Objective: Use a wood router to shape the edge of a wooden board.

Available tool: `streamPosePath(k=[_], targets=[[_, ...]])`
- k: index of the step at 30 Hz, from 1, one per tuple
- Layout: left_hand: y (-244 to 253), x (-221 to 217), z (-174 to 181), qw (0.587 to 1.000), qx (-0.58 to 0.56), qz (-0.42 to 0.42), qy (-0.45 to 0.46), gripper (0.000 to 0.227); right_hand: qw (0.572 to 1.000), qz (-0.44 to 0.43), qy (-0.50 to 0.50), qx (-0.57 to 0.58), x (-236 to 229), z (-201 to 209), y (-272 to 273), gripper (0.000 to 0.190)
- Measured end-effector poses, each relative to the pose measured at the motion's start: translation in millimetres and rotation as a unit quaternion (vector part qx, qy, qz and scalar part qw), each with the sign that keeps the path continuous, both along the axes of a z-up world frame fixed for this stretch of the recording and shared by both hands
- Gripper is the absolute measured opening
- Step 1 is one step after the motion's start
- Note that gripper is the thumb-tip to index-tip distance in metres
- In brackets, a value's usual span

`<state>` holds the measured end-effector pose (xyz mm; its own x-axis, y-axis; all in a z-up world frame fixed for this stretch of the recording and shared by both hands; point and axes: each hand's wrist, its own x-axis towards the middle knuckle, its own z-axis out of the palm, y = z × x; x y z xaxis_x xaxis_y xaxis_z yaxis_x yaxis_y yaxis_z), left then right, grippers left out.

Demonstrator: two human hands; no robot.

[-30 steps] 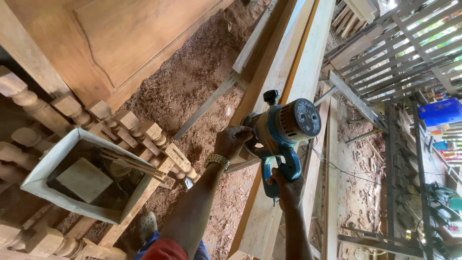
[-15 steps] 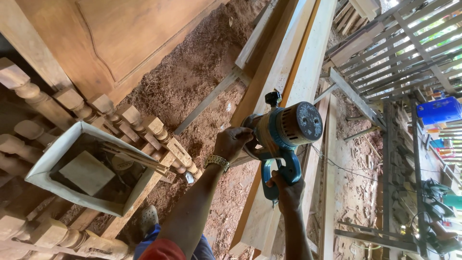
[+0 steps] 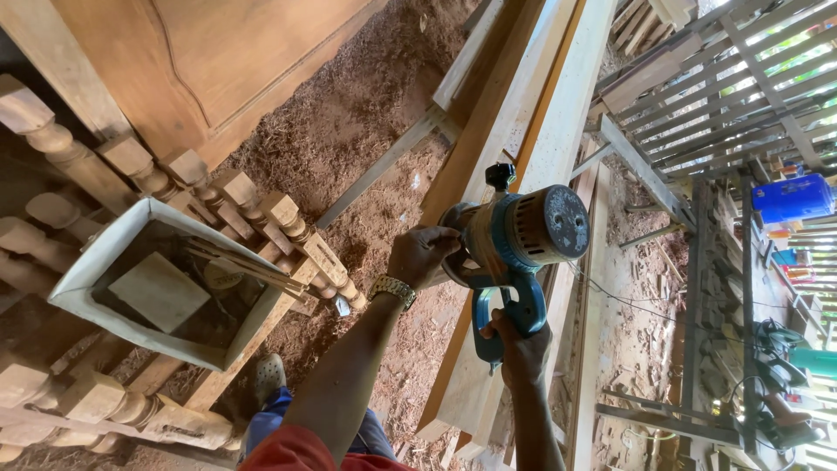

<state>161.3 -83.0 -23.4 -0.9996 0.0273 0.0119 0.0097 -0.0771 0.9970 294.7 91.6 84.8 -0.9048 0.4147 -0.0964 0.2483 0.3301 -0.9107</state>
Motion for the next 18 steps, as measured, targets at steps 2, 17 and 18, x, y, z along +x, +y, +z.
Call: streamPosePath(k=[2,17,18], targets=[[-0.8,2.2,0.6,1.0,-0.014,-0.003,0.0,0.026,0.999,0.021,0.013,-0.034,4.1,0.7,-0.2,0.015],[-7.1,21.6,-7.6,0.999,0.031,-0.028,-0.012,0.031,0.999,0.003,0.023,-0.025,25.3,-1.8,-8.1,0.026],[-8.0,22.4,-7.4,0.999,0.032,-0.027,-0.013,0.031,0.999,0.004,0.022,-0.024,26.3,-3.5,-7.3,0.026]])
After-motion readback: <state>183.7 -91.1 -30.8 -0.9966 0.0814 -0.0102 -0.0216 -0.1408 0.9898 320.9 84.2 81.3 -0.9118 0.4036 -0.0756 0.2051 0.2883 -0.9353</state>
